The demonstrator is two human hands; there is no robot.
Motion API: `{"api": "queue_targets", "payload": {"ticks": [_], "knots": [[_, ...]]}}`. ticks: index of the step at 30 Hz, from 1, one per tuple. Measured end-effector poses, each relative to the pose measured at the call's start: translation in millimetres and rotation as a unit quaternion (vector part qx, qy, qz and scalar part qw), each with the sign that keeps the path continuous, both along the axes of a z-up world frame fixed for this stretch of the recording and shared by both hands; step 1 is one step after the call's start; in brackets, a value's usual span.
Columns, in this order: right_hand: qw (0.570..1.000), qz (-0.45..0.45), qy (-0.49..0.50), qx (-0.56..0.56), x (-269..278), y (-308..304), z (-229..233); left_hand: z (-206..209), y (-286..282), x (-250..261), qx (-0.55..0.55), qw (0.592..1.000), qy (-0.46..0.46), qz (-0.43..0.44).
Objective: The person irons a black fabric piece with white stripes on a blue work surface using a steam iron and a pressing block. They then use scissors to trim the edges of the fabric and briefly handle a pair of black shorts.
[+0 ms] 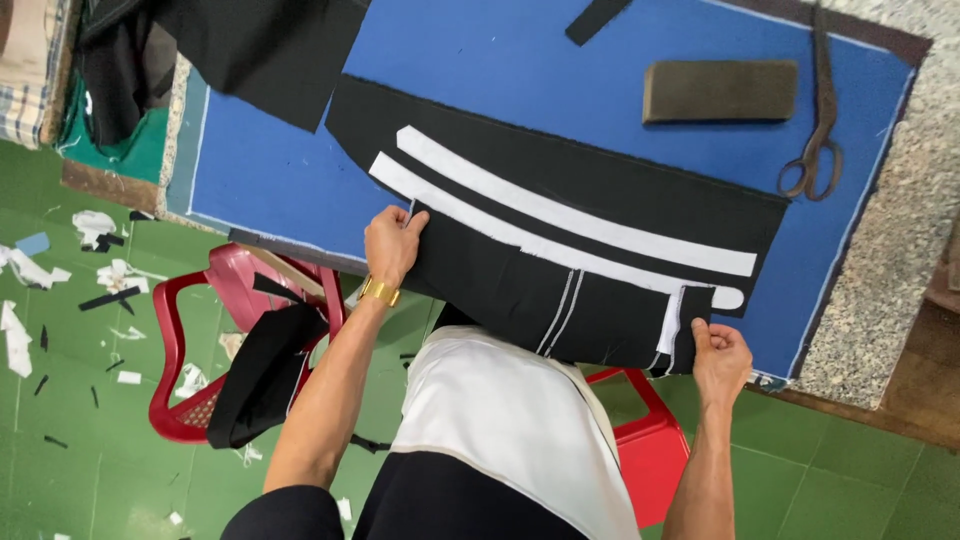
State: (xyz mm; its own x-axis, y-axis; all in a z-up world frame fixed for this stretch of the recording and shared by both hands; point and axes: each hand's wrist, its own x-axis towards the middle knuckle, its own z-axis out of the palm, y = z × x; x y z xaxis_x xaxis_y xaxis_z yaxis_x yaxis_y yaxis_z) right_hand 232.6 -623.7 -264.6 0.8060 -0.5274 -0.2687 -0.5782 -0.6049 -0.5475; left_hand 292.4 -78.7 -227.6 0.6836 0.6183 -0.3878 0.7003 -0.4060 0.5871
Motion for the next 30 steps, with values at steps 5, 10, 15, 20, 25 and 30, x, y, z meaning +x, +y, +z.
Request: {"api": "queue_targets", "payload": {"ticks": [5, 10, 15, 20, 25, 30], "knots": [[0.999, -0.004, 0.051, 0.016, 9, -11, -3, -12, 5, 2, -0.009, 1.0, 0.004, -0.004], [0.997, -0.003, 0.068, 0.025, 10, -14, -3, -10, 3, 2, -0.009, 1.0, 0.014, 0.011], [0.998, 0.012, 0.045, 0.035, 7, -9, 9, -7, 4, 3, -0.035, 0.999, 0.014, 0.029], [0.998, 0.015, 0.034, 0.043, 6, -2, 17, -14, 6, 1, -0.04, 0.998, 0.019, 0.032], [0.999, 0.021, 0.022, 0.045, 4, -5, 10, -10, 5, 2, -0.043, 0.998, 0.014, 0.036], [0.999, 0.022, 0.011, 0.036, 2, -6, 3, -15, 6, 1, -0.034, 0.999, 0.002, 0.027]]}}
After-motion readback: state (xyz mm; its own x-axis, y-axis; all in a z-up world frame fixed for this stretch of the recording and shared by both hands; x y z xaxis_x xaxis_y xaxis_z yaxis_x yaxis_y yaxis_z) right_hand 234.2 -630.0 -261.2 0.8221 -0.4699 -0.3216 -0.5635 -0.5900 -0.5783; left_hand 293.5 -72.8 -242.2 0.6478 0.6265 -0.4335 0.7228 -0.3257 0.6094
